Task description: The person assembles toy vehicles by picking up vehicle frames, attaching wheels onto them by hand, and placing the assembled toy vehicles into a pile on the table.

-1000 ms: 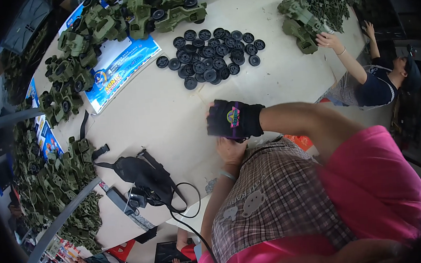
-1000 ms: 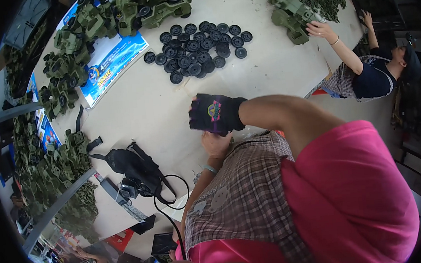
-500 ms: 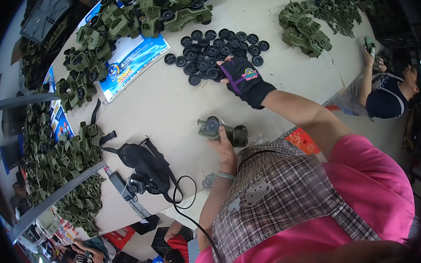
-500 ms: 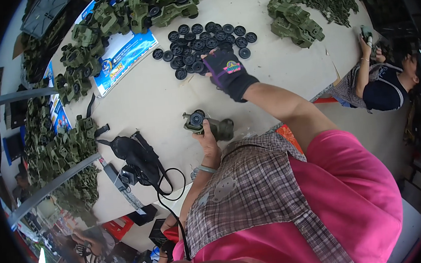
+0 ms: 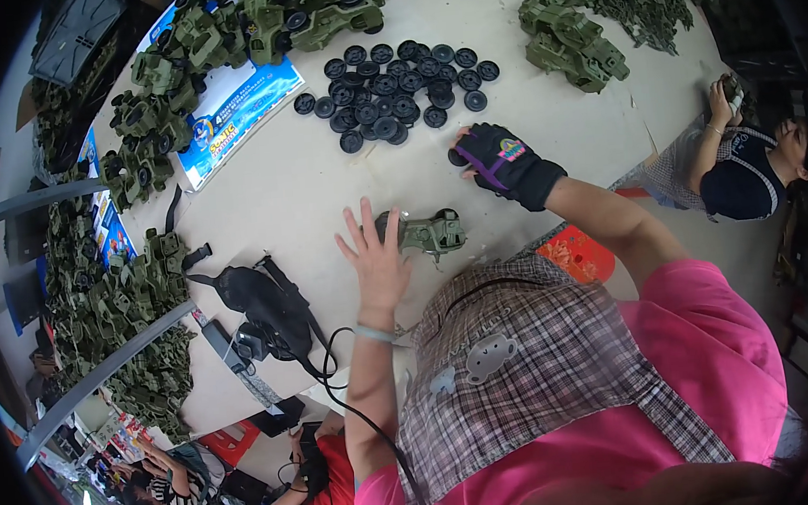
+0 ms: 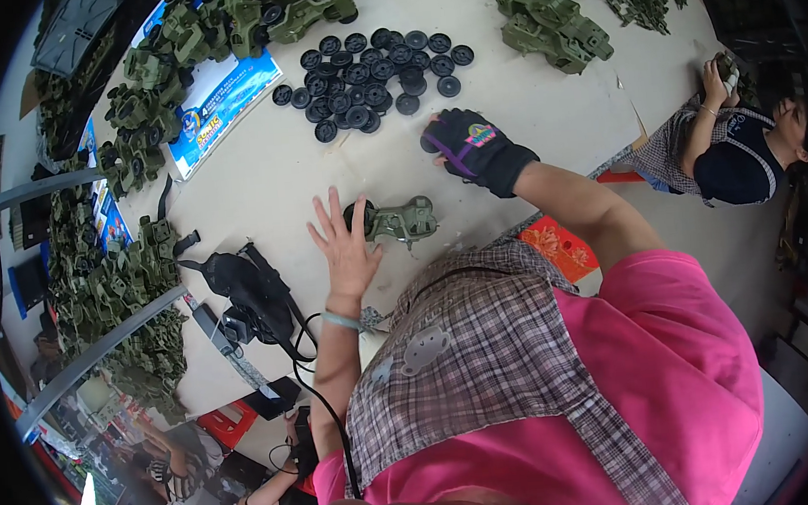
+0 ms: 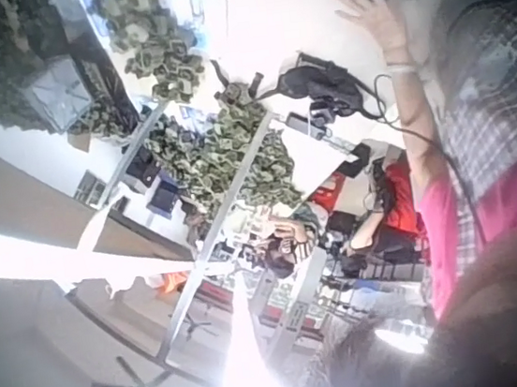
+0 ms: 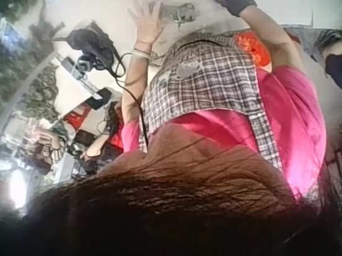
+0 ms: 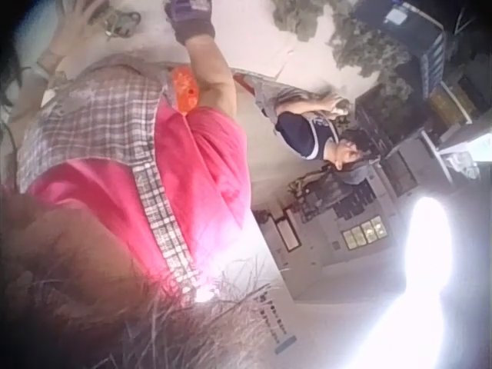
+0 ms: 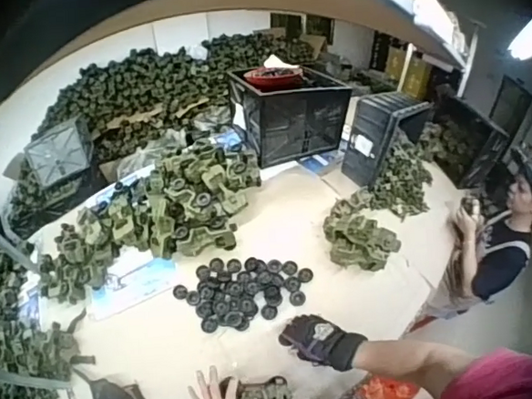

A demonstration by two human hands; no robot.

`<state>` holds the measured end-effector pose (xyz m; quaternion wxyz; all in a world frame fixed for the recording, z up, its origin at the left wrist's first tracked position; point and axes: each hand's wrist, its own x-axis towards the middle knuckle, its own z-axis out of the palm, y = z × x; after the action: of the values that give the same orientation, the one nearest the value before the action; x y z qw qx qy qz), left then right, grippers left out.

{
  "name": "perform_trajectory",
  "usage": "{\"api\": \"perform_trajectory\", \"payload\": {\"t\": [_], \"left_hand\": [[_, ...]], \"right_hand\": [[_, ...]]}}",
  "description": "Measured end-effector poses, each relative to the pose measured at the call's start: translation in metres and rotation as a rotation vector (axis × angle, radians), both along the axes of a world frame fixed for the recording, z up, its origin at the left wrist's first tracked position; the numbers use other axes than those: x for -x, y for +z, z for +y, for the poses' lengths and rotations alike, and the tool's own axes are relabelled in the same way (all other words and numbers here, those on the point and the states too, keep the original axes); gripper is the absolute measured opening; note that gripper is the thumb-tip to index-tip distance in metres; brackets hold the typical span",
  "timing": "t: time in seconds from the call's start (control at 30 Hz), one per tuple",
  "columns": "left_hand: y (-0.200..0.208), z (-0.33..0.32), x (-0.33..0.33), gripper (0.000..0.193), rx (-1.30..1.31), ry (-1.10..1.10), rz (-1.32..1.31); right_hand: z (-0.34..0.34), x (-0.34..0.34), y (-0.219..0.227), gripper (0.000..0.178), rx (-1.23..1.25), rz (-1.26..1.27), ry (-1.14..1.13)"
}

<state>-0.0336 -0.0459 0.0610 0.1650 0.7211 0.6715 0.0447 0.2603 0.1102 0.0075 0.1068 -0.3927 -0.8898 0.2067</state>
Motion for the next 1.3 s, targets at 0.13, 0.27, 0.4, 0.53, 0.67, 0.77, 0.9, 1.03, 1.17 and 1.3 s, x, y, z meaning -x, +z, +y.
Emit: {"api": "perform_trajectory", "payload": {"t": [0.13, 0.27, 0.4, 0.53, 0.67, 0.77, 0.9, 1.03, 1.17, 1.3], "left_hand": [[-0.042, 0.012, 0.018, 0.082, 0.213, -0.090, -0.112], [-0.049, -0.010, -0.017, 0.069, 0.142, 0.056, 0.000], [-0.050, -0.021, -0.032, 0.066, 0.090, 0.129, 0.028], [-0.049, -0.019, -0.031, 0.065, 0.118, 0.121, 0.014], [-0.049, -0.022, -0.033, 0.065, 0.141, 0.142, 0.026], [-0.050, -0.020, -0.034, 0.065, 0.112, 0.128, 0.002], [-0.051, -0.021, -0.033, 0.065, 0.098, 0.129, -0.007], [-0.052, -0.022, -0.033, 0.063, 0.098, 0.164, -0.021], [-0.054, -0.020, -0.034, 0.062, 0.001, 0.143, -0.055], [-0.059, -0.021, -0.034, 0.062, -0.012, 0.102, -0.079]], "right_hand": [[0.015, 0.015, 0.005, 0.041, 0.057, -0.008, 0.110], [0.003, 0.020, 0.025, 0.033, 0.269, 0.133, 0.264], [-0.029, 0.031, 0.048, 0.042, 0.152, 0.088, 0.470], [-0.033, 0.038, 0.070, 0.051, 0.107, -0.130, 0.533], [-0.039, 0.032, 0.064, 0.051, 0.007, -0.107, 0.530], [-0.039, 0.031, 0.054, 0.052, 0.020, -0.036, 0.506], [-0.040, 0.034, 0.060, 0.051, 0.161, -0.050, 0.446], [-0.039, 0.036, 0.066, 0.056, 0.253, -0.116, 0.385], [-0.033, 0.048, 0.055, 0.052, 0.025, 0.185, 0.166], [-0.048, 0.090, 0.022, 0.032, -0.028, 0.091, 0.237]]}}
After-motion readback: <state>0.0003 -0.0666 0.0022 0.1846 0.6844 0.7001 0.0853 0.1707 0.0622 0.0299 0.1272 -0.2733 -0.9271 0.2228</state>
